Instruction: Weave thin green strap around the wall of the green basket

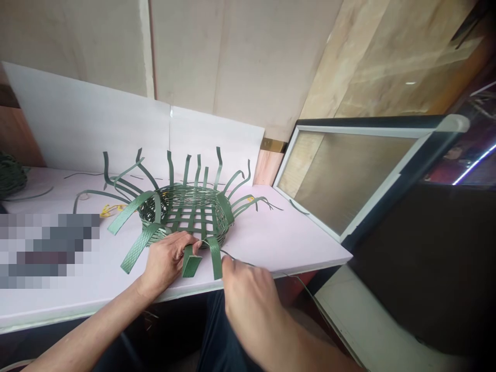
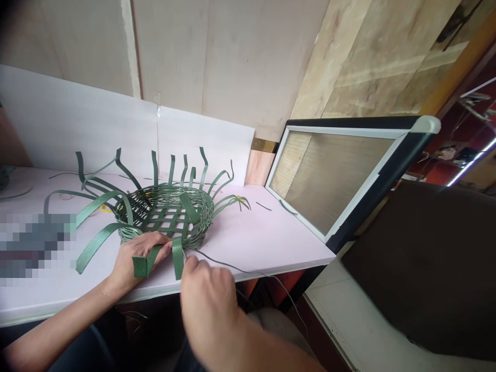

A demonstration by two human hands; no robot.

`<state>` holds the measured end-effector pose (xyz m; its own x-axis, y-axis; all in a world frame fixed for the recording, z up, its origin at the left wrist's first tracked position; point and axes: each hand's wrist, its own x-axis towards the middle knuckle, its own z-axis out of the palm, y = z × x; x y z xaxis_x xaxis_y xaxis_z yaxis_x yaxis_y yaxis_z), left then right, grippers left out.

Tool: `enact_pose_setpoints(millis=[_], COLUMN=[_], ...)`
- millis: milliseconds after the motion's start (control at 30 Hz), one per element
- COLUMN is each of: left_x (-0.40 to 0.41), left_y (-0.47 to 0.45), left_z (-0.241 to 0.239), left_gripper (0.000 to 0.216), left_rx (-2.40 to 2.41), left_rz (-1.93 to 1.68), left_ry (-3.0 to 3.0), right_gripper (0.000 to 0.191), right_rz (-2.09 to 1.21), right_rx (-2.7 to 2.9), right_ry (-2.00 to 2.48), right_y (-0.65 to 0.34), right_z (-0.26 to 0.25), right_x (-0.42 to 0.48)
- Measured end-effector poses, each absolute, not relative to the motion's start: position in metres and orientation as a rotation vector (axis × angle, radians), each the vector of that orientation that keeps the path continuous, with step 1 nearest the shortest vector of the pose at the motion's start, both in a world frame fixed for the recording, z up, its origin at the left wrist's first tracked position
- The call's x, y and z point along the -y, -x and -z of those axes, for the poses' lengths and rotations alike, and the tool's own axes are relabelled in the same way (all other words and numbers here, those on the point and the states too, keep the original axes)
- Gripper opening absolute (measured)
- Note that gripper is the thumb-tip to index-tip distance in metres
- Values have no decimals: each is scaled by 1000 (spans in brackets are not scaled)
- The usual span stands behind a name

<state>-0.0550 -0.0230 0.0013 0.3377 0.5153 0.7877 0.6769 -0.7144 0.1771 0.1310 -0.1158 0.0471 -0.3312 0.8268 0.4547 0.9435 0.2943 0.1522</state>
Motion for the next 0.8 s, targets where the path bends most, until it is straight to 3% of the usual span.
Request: enact_pose_setpoints(millis=[200, 433, 600, 800], left_x=[29, 34, 28, 21], left_y=[56, 53, 54, 61], left_z=[-6, -15, -9, 1], left_gripper=[24, 30, 25, 25], left_rx=[1123, 1123, 1112, 1170], left_rz=[1330, 1422, 1383, 1388], left_ry=[2480, 2466, 2459, 2513], right_gripper=[13, 18, 11, 26], right_rz=[891, 834, 784, 779], right_rx=[2091, 2232, 2205, 2074], right_ry=[1123, 1014, 937, 792], right_y=[-96, -109, -98, -61], right_z=[-55, -122, -83, -29], right_x=[153, 142, 148, 141])
